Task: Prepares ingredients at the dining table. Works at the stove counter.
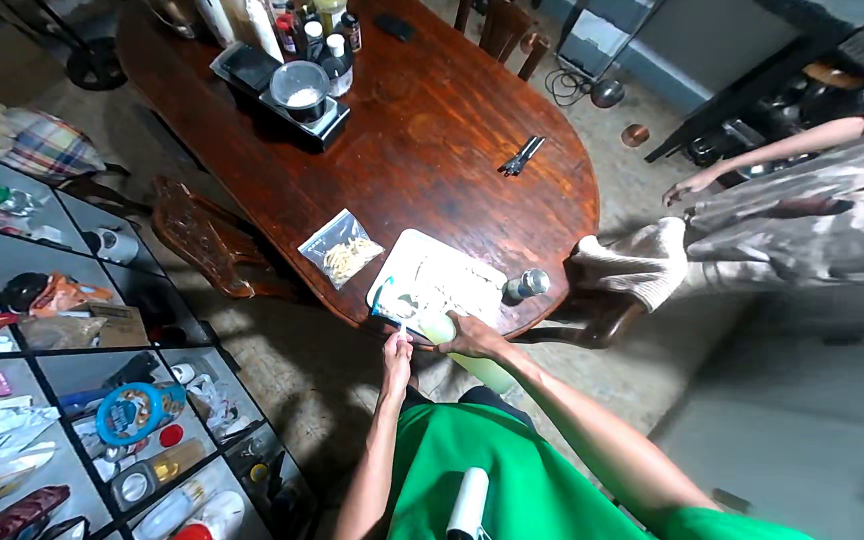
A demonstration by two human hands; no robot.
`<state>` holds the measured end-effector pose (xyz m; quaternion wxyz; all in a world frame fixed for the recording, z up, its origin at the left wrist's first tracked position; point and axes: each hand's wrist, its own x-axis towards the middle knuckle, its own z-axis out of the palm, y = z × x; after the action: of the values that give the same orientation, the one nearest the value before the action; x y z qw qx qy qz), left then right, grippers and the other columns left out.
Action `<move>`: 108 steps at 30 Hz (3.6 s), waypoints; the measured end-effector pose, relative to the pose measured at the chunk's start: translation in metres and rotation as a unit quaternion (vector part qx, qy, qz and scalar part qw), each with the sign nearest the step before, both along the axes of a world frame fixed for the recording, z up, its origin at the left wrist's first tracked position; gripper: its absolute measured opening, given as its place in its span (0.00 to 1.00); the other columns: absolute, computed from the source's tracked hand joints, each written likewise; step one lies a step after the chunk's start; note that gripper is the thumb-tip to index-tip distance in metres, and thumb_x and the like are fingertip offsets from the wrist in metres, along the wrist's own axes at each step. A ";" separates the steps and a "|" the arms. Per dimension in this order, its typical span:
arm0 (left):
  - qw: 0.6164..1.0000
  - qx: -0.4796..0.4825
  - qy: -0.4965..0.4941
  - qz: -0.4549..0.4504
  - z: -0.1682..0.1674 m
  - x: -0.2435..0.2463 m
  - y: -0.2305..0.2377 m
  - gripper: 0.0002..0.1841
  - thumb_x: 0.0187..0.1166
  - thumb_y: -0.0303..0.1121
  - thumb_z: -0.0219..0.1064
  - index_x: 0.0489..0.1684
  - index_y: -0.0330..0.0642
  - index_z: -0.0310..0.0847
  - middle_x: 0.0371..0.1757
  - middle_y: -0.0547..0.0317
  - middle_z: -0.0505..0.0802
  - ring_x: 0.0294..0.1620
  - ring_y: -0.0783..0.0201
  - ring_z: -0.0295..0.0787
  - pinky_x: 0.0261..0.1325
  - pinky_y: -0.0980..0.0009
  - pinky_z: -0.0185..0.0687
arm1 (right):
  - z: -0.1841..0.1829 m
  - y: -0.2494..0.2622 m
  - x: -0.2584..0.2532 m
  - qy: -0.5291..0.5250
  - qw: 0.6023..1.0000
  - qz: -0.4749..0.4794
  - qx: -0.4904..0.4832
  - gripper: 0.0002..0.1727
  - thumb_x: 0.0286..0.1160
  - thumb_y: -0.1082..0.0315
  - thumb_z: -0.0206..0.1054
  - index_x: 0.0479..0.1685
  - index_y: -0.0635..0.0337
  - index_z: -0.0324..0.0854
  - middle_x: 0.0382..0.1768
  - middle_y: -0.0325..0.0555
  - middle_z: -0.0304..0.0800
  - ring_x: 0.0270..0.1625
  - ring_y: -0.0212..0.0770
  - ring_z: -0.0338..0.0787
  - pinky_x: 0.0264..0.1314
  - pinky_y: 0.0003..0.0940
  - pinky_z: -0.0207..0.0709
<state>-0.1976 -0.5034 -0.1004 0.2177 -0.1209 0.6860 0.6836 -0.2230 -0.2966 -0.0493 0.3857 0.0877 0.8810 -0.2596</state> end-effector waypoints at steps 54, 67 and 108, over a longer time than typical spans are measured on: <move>0.997 0.039 -0.061 0.018 -0.011 -0.030 -0.013 0.14 0.91 0.28 0.47 0.51 0.33 0.80 0.24 0.68 0.76 0.21 0.76 0.67 0.24 0.81 0.63 | -0.034 0.093 -0.115 0.422 0.782 -0.384 -0.251 0.48 0.57 0.66 0.86 0.81 0.64 0.62 0.66 0.52 0.86 0.67 0.43 0.89 0.72 0.44 0.84; 0.995 0.060 -0.068 0.044 -0.004 -0.028 -0.003 0.15 0.92 0.29 0.47 0.50 0.33 0.81 0.23 0.69 0.75 0.21 0.77 0.66 0.25 0.81 0.63 | -0.080 0.135 -0.160 0.435 0.767 -0.420 -0.215 0.56 0.52 0.66 0.90 0.84 0.67 0.56 0.72 0.55 0.81 0.72 0.43 0.85 0.77 0.40 0.81; 0.809 -0.179 -0.304 0.471 -0.077 0.701 0.030 0.25 0.95 0.44 0.45 0.68 0.35 0.83 0.56 0.41 0.94 0.59 0.45 0.91 0.70 0.43 0.81 | 0.050 -0.257 0.369 -0.028 0.864 0.389 -0.318 0.16 0.91 0.63 0.52 0.54 0.60 0.85 0.25 0.36 0.80 0.23 0.30 0.76 0.30 0.30 0.74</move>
<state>0.5035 -0.4737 -0.1778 0.0415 -0.6677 0.5541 0.4955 0.1462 -0.5536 0.0010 0.4869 -0.3818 0.7023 -0.3522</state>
